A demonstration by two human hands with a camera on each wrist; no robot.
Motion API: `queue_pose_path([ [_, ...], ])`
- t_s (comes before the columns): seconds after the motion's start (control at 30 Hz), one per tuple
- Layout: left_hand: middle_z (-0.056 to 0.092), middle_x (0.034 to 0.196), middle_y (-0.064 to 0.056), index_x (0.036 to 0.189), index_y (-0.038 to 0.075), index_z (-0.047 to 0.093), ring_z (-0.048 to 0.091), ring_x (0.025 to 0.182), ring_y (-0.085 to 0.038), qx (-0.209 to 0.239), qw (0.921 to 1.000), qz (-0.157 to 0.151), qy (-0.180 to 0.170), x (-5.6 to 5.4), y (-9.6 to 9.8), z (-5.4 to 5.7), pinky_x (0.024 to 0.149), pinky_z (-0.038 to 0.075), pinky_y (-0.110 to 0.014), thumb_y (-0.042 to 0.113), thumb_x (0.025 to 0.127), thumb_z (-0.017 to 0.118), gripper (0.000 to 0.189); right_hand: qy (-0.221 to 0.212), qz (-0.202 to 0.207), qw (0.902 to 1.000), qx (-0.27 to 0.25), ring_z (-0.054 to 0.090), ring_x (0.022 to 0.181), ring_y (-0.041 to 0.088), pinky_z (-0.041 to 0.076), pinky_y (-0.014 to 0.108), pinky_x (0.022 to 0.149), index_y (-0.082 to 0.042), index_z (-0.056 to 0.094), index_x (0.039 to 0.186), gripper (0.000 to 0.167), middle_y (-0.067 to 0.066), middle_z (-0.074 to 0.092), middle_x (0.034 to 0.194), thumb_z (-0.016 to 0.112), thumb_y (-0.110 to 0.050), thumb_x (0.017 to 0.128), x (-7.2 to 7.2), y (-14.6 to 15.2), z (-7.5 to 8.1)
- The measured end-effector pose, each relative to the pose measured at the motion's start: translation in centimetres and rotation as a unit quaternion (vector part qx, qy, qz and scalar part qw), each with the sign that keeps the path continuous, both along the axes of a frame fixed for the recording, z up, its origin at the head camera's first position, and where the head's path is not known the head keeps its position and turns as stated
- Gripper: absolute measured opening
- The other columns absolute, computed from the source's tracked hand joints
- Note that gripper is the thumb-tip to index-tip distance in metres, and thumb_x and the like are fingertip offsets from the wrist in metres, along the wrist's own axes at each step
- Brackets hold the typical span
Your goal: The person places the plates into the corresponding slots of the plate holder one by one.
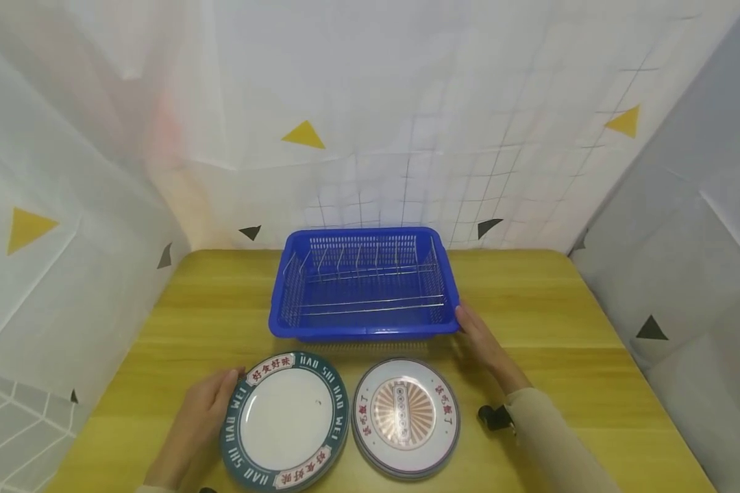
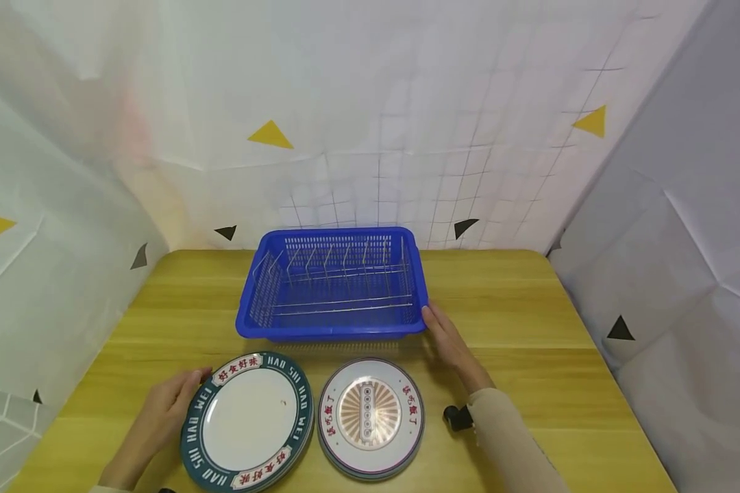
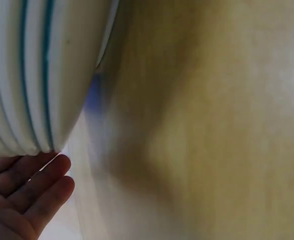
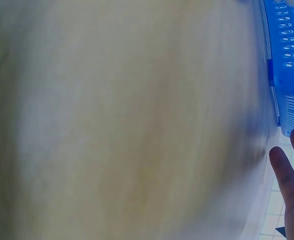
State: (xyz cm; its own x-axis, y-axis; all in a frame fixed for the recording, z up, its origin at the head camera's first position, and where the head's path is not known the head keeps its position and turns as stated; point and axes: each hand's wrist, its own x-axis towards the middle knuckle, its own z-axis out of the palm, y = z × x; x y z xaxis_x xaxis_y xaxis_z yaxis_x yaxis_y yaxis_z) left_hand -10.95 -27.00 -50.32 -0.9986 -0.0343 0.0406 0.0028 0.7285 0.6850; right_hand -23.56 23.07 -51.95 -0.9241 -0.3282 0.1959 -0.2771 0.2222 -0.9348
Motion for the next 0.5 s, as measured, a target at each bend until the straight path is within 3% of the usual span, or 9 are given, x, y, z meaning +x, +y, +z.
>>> queue_pose_path([
  [0.17,0.072,0.112,-0.009,0.123,0.006,0.066,0.065,0.110,-0.028,0.000,1.0000,0.004,-0.007,0.3,0.2,-0.5,0.096,0.052,-0.049,0.043,0.104,0.040,0.049,-0.002,0.008,0.9999,-0.014,0.043,0.131,0.046,0.038,0.010,0.101,0.006,0.020,0.152,0.056,0.032,0.041,0.145,0.019,-0.030,0.109,0.0,0.0,-0.2],
  [0.5,0.070,0.117,-0.015,0.124,0.003,0.064,0.067,0.109,-0.031,-0.012,0.9999,0.001,0.008,0.6,0.1,-1.2,0.090,0.056,-0.044,0.036,0.102,0.051,0.042,-0.008,0.001,1.0000,-0.001,0.042,0.135,0.045,0.040,0.015,0.101,0.000,0.017,0.155,0.058,0.028,0.037,0.150,0.019,-0.035,0.108,0.1,0.1,-0.4],
])
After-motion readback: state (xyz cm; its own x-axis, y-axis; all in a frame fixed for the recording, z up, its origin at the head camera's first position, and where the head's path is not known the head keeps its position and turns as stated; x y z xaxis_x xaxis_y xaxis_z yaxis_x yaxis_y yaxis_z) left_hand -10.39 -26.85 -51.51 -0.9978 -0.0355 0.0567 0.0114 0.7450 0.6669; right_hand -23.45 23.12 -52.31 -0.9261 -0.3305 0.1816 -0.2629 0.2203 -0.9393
